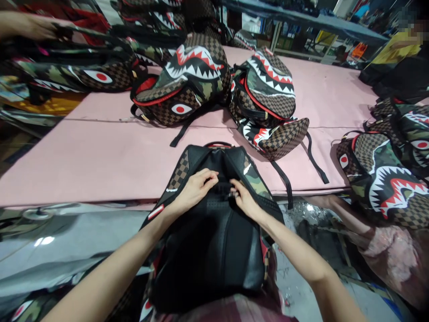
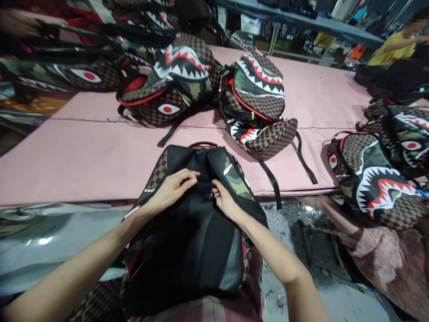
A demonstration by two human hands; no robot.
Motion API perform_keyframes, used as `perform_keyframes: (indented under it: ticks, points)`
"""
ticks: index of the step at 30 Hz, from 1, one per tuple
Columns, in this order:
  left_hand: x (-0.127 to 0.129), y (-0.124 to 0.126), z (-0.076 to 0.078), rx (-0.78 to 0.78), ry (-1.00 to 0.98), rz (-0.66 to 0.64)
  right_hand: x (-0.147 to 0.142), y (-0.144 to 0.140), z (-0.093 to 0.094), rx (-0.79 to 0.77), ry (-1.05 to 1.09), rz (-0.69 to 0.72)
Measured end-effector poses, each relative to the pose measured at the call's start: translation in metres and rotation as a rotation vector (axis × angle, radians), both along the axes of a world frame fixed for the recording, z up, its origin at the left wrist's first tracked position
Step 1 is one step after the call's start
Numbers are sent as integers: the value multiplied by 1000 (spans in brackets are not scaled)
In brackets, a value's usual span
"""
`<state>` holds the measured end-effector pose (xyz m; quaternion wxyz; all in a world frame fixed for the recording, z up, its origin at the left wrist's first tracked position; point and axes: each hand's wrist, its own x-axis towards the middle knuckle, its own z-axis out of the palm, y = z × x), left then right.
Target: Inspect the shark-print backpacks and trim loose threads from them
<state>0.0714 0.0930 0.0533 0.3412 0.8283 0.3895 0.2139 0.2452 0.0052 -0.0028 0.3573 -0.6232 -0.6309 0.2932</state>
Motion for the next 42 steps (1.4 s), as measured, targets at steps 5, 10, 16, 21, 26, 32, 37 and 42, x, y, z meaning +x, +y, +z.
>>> perform_keyframes:
  ticks: [5,10,16,21,26,32,37,42]
  points:
    - [-43,-54,-25,-42,10,-19,9,47,5,-271,115,-84]
    - [-122,-130,-58,253,150,-102,14,4,19,-401,254,15]
    - [-180,-185,-70,546,398,-278,18,-144,29,-428,503,-81]
    - [-163,-173,-66,602,354,-294,20,-230,23,-277,587,-460]
    - [-108,-175,-53,650,224,-311,3,-254,23,-211,425,-639]
    - [-57,-203,-64,632,213,-305,13,-206,42,-117,-171,-445]
    - [-57,-205,-73,771,57,-250,28,-199,42,-178,61,-306]
    - [-54,-199,-64,848,20,-257,51,-274,42,-17,379,-745]
